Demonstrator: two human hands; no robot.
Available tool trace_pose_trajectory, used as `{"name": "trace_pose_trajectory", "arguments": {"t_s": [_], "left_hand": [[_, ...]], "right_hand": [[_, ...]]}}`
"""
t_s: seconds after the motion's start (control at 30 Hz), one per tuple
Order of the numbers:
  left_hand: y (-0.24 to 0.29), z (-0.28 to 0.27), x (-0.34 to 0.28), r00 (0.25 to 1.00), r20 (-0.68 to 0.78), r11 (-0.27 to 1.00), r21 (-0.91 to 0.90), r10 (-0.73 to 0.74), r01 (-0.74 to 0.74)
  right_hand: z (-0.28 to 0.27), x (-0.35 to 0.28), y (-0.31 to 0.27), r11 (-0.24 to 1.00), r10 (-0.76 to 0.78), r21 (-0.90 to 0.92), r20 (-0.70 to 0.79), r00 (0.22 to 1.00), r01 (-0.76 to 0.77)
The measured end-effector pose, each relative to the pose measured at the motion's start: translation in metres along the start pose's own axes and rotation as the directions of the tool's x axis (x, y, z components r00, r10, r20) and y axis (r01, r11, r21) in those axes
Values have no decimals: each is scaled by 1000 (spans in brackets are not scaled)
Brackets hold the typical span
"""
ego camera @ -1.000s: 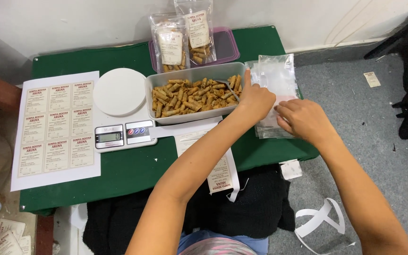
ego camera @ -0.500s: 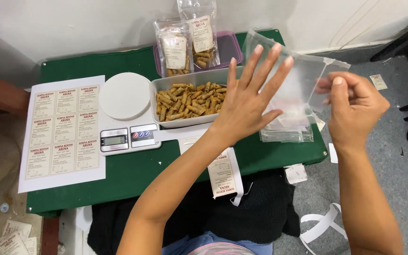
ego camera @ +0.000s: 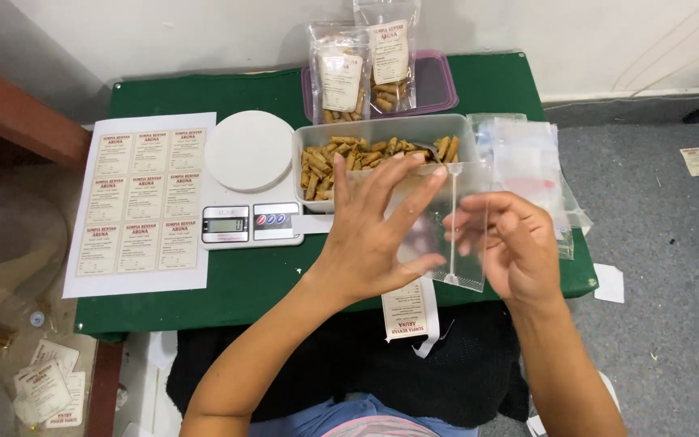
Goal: Cutting labels and weighing snacks into plastic bags using a digital scale and a spoon.
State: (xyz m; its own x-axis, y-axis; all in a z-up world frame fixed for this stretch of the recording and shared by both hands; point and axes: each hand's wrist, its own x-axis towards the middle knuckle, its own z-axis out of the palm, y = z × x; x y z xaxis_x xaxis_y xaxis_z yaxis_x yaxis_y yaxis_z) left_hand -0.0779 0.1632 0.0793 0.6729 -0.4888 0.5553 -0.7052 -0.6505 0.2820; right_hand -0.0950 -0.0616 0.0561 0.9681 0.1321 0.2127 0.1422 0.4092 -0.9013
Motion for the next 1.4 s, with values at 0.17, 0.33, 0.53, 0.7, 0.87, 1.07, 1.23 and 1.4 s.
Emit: {"name": "trace_pose_trajectory", "arguments": {"t_s": [0.17, 0.33, 0.53, 0.7, 0.87, 1.07, 1.23, 1.4], "left_hand": [[-7, -3, -18, 999, -8, 999, 1, -33, 33], [-9, -2, -21, 998, -26, 992, -113, -62, 59], [-9, -3, -19, 996, -28, 984, -158, -85, 80], [-12, -2, -23, 996, -23, 981, -176, -90, 85], [-15, -7, -27, 998, -23, 999, -8, -51, 50], [-13, -30, -20, 1000, 15, 999, -32, 19, -19], [-17, -38, 5, 943, -106, 938, 186, 314, -292], [-20, -52, 22, 817, -92, 797, 305, 569, -521]], "right_hand": [[15, 1, 18, 994, 48, 93, 13, 999, -49], [18, 2, 29, 986, 71, 150, -28, 997, -66], [21, 4, 30, 977, 123, 182, -68, 990, -109], [28, 7, 26, 986, 149, 101, -184, 972, -132], [19, 10, 10, 968, 210, -102, -188, 959, -232], [32, 7, -6, 889, 126, -411, -202, 971, -200], [42, 11, -10, 829, 141, -531, -105, 984, -176], [38, 11, -5, 801, 195, -549, -134, 972, -237]]}}
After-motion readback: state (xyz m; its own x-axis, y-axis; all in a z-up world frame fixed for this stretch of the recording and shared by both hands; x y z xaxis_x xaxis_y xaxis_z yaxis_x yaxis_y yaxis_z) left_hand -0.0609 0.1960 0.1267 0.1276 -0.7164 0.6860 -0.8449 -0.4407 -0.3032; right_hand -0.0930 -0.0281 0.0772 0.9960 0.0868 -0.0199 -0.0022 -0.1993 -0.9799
